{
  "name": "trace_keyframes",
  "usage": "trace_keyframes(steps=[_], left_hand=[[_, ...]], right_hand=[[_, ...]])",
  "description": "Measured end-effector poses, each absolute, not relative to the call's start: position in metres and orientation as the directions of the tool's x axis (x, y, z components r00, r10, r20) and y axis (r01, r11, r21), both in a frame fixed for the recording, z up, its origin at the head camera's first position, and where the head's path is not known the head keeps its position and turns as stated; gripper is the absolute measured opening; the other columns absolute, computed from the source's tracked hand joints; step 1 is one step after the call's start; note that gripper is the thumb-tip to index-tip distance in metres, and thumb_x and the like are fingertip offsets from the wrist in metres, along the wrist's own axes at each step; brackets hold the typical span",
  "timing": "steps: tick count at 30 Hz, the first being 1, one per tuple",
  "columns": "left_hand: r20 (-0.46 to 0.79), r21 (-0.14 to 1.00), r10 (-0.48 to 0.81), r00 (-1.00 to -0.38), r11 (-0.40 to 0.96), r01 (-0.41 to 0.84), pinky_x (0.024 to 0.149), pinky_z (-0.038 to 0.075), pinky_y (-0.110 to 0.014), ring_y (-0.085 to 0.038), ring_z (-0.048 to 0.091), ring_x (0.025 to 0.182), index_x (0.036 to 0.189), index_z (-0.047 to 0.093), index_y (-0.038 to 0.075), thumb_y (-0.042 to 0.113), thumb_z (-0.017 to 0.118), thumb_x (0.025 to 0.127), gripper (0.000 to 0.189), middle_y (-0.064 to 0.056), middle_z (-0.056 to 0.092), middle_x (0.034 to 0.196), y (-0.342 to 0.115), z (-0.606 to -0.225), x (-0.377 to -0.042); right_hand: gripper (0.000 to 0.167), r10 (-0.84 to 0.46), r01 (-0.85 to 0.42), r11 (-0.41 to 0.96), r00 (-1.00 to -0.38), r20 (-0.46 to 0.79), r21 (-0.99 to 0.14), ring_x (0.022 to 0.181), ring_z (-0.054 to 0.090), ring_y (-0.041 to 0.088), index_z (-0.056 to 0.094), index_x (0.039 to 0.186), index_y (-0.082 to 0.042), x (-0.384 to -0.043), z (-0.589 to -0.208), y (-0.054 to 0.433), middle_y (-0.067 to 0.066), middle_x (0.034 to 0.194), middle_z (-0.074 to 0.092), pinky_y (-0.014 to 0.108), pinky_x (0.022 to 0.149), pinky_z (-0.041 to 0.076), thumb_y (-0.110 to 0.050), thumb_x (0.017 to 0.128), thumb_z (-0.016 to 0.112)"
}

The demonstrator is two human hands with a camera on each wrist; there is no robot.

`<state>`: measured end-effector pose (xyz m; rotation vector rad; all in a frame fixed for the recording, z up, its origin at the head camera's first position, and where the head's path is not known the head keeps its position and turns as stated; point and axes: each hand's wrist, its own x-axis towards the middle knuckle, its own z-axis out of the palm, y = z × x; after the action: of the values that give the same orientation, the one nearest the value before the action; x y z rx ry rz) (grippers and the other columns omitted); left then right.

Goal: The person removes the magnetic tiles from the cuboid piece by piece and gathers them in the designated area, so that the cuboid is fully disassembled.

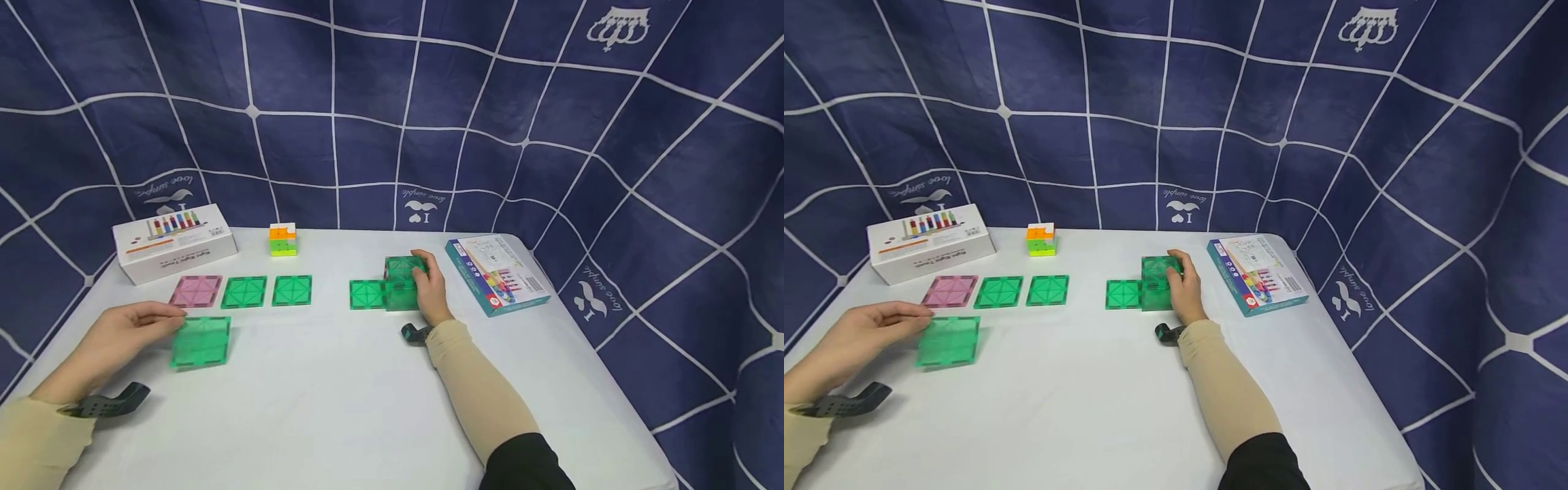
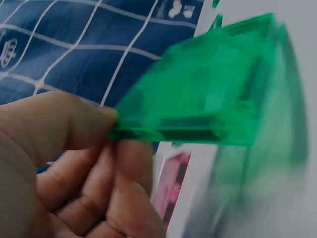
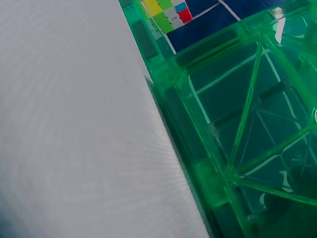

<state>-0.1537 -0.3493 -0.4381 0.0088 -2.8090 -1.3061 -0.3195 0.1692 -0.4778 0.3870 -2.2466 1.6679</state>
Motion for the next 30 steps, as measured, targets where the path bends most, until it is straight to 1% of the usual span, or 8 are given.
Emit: trace_keyframes(steps=[3,7,10,15,18,21,24,30], left_hand=[[0.013,0.725,-0.046,-0.999,0.688,-0.022,0.068,0.047,-0.013,0.021,0.052,0.089,0.123,0.07,0.003,0.039,0.068,0.1,0.042,0.027,0.067,0.102,-0.366,-0.448,-0.154],[0.05,0.663,-0.081,-0.995,0.748,-0.028,0.064,0.044,-0.015,0.021,0.049,0.083,0.12,0.071,0.002,0.036,0.066,0.101,0.039,-0.003,0.075,0.106,-0.378,-0.457,-0.156],[0.052,0.636,-0.106,-0.993,0.77,-0.049,0.064,0.042,-0.019,0.02,0.046,0.081,0.122,0.07,0.002,0.041,0.066,0.1,0.045,-0.023,0.073,0.113,-0.381,-0.461,-0.159],[0.038,0.611,-0.143,-0.989,0.787,-0.09,0.069,0.039,-0.026,0.017,0.045,0.082,0.126,0.067,0.001,0.05,0.069,0.097,0.058,-0.025,0.073,0.113,-0.378,-0.462,-0.163],[0.056,0.597,-0.144,-0.988,0.798,-0.083,0.068,0.039,-0.027,0.006,0.056,0.082,0.125,0.067,-0.001,0.049,0.07,0.096,0.058,-0.025,0.074,0.109,-0.376,-0.46,-0.164],[0.064,0.584,-0.141,-0.988,0.808,-0.078,0.068,0.041,-0.028,-0.017,0.066,0.087,0.124,0.066,-0.002,0.047,0.07,0.097,0.057,-0.026,0.073,0.108,-0.374,-0.461,-0.164],[0.075,0.567,-0.13,-0.989,0.821,-0.065,0.068,0.044,-0.031,-0.033,0.068,0.093,0.124,0.065,-0.003,0.046,0.069,0.098,0.055,-0.027,0.072,0.108,-0.373,-0.462,-0.164],[0.099,0.501,-0.073,-0.992,0.865,-0.013,0.071,0.05,-0.052,-0.046,0.066,0.094,0.122,0.065,-0.007,0.038,0.071,0.098,0.051,-0.03,0.07,0.106,-0.369,-0.461,-0.167]], right_hand=[[0.038,-0.027,-0.393,0.288,-0.915,0.403,-0.873,0.135,0.05,0.023,0.056,0.142,-0.017,-0.319,-0.477,0.17,0.005,0.142,0.057,0.049,0.118,0.034,-0.017,0.105,0.045],[0.039,-0.032,-0.38,0.301,-0.921,0.389,-0.875,0.136,0.048,0.022,0.054,0.143,-0.017,-0.318,-0.475,0.17,0.003,0.145,0.056,0.049,0.118,0.034,-0.018,0.106,0.044],[0.039,-0.024,-0.36,0.306,-0.928,0.371,-0.881,0.137,0.048,0.021,0.055,0.143,-0.021,-0.316,-0.475,0.17,0.001,0.146,0.055,0.05,0.118,0.034,-0.02,0.106,0.044],[0.039,-0.026,-0.371,0.302,-0.924,0.381,-0.878,0.14,0.046,0.021,0.054,0.144,-0.017,-0.315,-0.475,0.169,0.002,0.147,0.054,0.049,0.119,0.033,-0.019,0.106,0.043],[0.04,-0.035,-0.378,0.294,-0.922,0.386,-0.878,0.142,0.045,0.021,0.053,0.145,-0.014,-0.315,-0.475,0.169,0.002,0.148,0.054,0.048,0.12,0.032,-0.019,0.107,0.043],[0.04,-0.034,-0.362,0.294,-0.929,0.369,-0.885,0.144,0.043,0.02,0.052,0.146,-0.014,-0.314,-0.474,0.169,0.002,0.15,0.052,0.047,0.122,0.031,-0.018,0.107,0.043],[0.04,-0.04,-0.345,0.302,-0.936,0.349,-0.889,0.146,0.04,0.02,0.051,0.147,-0.016,-0.313,-0.473,0.17,0.002,0.153,0.05,0.047,0.123,0.029,-0.019,0.109,0.042],[0.041,-0.072,-0.322,0.3,-0.946,0.315,-0.898,0.149,0.038,0.025,0.05,0.149,-0.012,-0.303,-0.458,0.169,0.009,0.156,0.048,0.047,0.125,0.027,-0.014,0.11,0.041]])
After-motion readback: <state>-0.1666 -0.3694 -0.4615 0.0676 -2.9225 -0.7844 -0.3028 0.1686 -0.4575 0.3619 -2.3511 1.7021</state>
